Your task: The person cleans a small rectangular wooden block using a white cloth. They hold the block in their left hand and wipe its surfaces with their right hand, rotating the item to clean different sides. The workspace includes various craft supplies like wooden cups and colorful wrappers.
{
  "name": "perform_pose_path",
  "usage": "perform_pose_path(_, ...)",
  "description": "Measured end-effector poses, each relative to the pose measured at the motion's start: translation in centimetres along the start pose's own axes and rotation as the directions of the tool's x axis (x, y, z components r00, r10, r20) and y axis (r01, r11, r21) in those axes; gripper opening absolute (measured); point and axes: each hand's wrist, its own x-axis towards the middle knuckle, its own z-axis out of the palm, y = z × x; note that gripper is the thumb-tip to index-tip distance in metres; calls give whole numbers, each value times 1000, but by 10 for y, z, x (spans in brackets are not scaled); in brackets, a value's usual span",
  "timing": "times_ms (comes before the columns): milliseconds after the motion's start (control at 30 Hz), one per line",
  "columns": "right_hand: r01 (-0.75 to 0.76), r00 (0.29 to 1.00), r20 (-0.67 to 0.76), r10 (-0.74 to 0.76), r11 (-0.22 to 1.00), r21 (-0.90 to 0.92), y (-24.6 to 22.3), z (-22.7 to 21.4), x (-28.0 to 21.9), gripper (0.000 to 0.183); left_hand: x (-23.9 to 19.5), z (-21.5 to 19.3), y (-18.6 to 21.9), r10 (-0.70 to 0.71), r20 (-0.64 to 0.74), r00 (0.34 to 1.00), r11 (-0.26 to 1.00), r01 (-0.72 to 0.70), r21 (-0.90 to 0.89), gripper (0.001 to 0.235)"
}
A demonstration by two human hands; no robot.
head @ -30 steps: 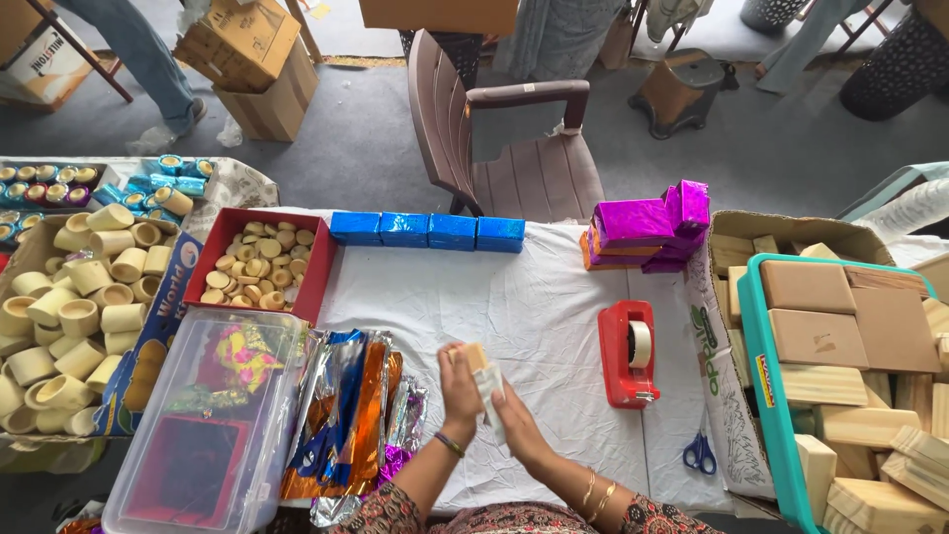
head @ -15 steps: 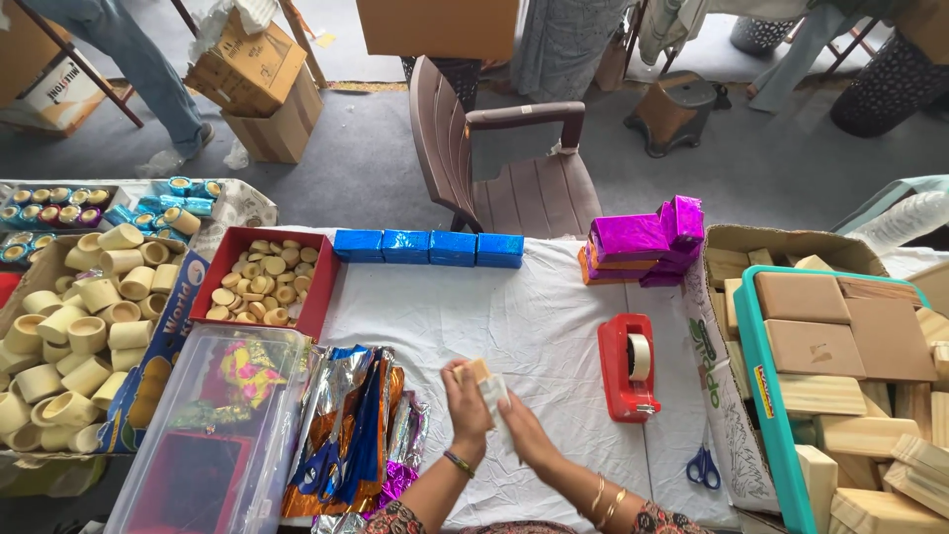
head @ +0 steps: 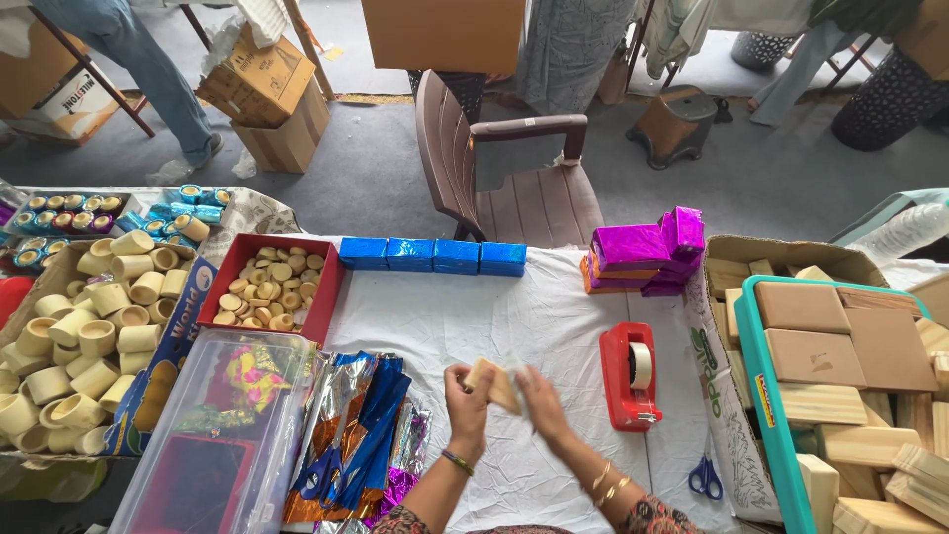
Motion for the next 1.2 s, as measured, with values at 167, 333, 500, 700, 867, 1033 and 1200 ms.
perform_pose_path(167,90,994,-67,-89,996,13,5,-34,39,47,-25,19,73,-501,291,815,819,338,464,65)
perform_pose_path(333,-5,992,-118,48,940,340,-20,-24,31,44,-12,7,31,-530,446,721,805,262,532,58)
perform_pose_path(500,-56,979,-161,122,929,365,35,3,0,59,-6,5,32,-392,299,870,915,403,26,53)
perform_pose_path(700,-89,994,-56,95,990,109,-24,20,-13,69,-38,38,45,-416,42,908,721,301,624,68)
perform_pose_path(867,-137,989,-53,140,989,60,-12,28,-21,68,-16,20,9,-246,154,957,896,165,412,68)
perform_pose_path(1033,200,980,45,-196,964,-174,2,30,-9,65,12,1,-15,-7,158,987,944,-45,326,61)
perform_pose_path(1200,-258,965,-32,261,964,68,-90,28,-3,75,-21,37,37,-354,149,923,858,257,444,60)
